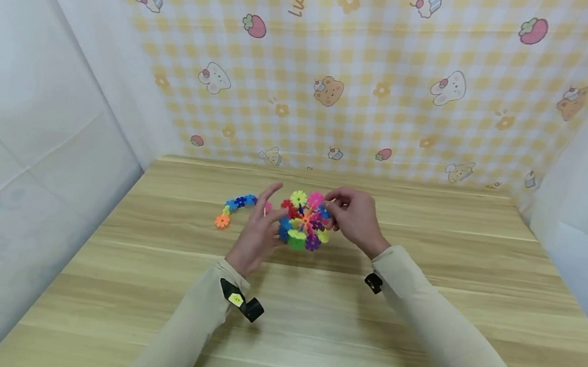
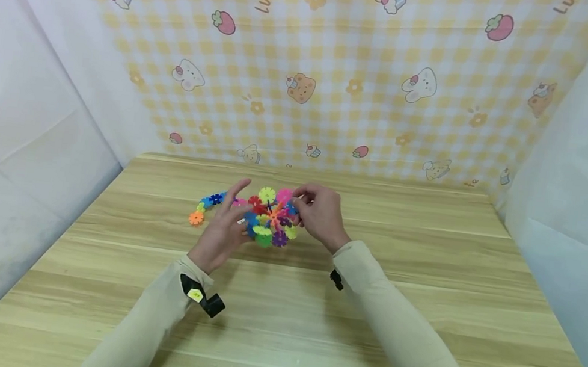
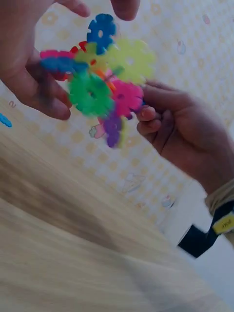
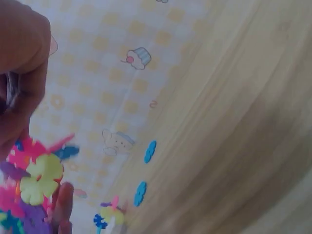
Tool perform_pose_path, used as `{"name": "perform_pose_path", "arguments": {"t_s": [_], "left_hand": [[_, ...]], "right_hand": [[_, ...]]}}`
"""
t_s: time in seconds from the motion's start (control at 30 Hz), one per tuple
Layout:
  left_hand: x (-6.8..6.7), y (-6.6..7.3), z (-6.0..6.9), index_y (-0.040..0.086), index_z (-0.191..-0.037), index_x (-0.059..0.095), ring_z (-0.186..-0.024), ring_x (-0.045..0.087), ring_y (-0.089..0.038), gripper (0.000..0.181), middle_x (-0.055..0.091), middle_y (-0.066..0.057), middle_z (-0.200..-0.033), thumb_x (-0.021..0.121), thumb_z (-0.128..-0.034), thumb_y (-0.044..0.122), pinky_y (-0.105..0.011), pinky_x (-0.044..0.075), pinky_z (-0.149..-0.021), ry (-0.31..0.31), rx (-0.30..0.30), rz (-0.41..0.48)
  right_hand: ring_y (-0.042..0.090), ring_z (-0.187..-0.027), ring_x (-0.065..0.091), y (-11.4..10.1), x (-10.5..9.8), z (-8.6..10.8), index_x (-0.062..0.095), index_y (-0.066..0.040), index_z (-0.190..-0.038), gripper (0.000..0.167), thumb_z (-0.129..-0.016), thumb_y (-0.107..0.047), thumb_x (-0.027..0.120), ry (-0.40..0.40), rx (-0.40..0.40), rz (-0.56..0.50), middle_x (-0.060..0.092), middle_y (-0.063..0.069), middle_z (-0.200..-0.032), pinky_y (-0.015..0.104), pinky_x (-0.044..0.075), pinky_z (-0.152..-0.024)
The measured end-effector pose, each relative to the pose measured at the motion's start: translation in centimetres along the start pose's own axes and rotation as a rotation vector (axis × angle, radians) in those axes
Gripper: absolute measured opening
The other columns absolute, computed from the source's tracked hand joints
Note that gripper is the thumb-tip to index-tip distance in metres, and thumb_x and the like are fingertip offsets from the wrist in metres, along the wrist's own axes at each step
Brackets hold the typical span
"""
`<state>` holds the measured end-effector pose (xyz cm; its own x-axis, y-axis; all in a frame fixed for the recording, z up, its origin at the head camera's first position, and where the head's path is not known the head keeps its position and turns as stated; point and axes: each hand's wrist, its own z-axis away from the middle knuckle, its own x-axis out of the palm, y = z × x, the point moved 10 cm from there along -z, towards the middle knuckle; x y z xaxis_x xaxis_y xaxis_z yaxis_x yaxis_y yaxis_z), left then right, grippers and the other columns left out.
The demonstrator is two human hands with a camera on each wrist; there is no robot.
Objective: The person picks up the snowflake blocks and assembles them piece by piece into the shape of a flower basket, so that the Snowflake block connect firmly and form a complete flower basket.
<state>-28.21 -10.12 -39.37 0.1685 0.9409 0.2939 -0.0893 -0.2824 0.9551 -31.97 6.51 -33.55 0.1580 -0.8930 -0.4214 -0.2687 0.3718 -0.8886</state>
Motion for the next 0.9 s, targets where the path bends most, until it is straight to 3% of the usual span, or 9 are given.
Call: {"name": "perform_pose_path", "arguments": {"t_s": [0.1,0.2,0.3,0.43,0.6,0.67,0.77,0.9], "left_hand": [[0.3,-0.5,-0.1,0.045,-0.151,0.036,-0.103,0.058,-0.017,0.055,0.043,-0.011,-0.132,0.053,-0.1035,0.023,-0.035,0.053,-0.086,-0.046,-0.025,-0.098],[0.4,-1.1,0.0,0.031,-0.148,0.047,-0.102,0.056,-0.016,0.047,0.049,-0.005,-0.118,0.054,-0.1032,0.018,-0.031,0.053,-0.083,-0.083,-0.043,-0.147],[0.0,-1.6,0.1,0.021,-0.142,0.053,-0.101,0.057,-0.017,0.04,0.051,-0.003,-0.12,0.053,-0.1024,0.016,-0.03,0.055,-0.081,-0.079,-0.056,-0.161],[-1.1,-1.7,0.2,0.021,-0.14,0.052,-0.102,0.057,-0.016,0.039,0.046,-0.004,-0.13,0.052,-0.1022,0.014,-0.031,0.055,-0.082,-0.038,-0.056,-0.094],[-3.3,-0.2,0.6,0.022,-0.14,0.051,-0.09,0.059,-0.01,0.038,0.045,0.0,-0.127,0.049,-0.1032,0.012,-0.027,0.054,-0.072,0.027,-0.018,0.02],[-4.2,0.5,0.8,0.022,-0.139,0.051,-0.088,0.06,-0.009,0.038,0.047,0.0,-0.123,0.048,-0.1034,0.011,-0.025,0.055,-0.069,0.054,-0.001,0.055],[-5.5,1.5,0.9,0.022,-0.138,0.052,-0.091,0.064,-0.009,0.037,0.054,-0.001,-0.122,0.047,-0.1039,0.009,-0.023,0.057,-0.07,0.092,0.02,0.089],[-6.5,2.5,1.1,0.022,-0.138,0.051,-0.099,0.067,-0.011,0.036,0.055,-0.001,-0.126,0.045,-0.1048,0.009,-0.025,0.06,-0.075,0.106,0.039,0.104]], "right_hand": [[0.034,-0.055,0.064,-0.3,0.5,-0.3,0.074,-0.001,-0.101,0.013,-0.098,-0.008,0.063,-0.05,-0.041,0.079,0.068,0.015,-0.07,0.025,0.049,-0.045],[0.031,-0.053,0.062,-0.3,1.2,-0.5,0.074,-0.003,-0.101,0.013,-0.098,-0.008,0.063,-0.102,-0.054,0.12,0.067,0.013,-0.072,0.025,0.049,-0.045],[0.022,-0.052,0.062,-0.1,1.8,-0.7,0.074,-0.004,-0.103,0.013,-0.099,-0.011,0.063,-0.153,-0.055,0.131,0.067,0.013,-0.075,0.027,0.051,-0.047],[0.02,-0.055,0.063,0.1,2.0,-0.9,0.072,-0.008,-0.109,0.021,-0.104,-0.019,0.055,-0.211,-0.032,0.104,0.07,0.015,-0.082,0.032,0.051,-0.049],[0.028,-0.062,0.066,1.6,2.0,-2.1,0.07,-0.009,-0.111,0.027,-0.107,-0.022,0.047,-0.268,0.019,0.111,0.07,0.018,-0.089,0.033,0.051,-0.052],[0.029,-0.061,0.065,2.7,2.5,-2.8,0.07,-0.005,-0.112,0.026,-0.106,-0.016,0.048,-0.303,0.028,0.2,0.07,0.021,-0.092,0.031,0.052,-0.054],[0.025,-0.07,0.067,4.3,3.8,-3.8,0.07,-0.003,-0.116,0.024,-0.101,-0.009,0.053,-0.361,0.005,0.432,0.073,0.019,-0.1,0.033,0.055,-0.065],[0.029,-0.108,0.069,5.5,6.1,-5.3,0.068,-0.008,-0.127,0.032,-0.096,-0.007,0.058,-0.403,-0.042,0.681,0.071,0.015,-0.124,0.041,0.055,-0.097]]}}
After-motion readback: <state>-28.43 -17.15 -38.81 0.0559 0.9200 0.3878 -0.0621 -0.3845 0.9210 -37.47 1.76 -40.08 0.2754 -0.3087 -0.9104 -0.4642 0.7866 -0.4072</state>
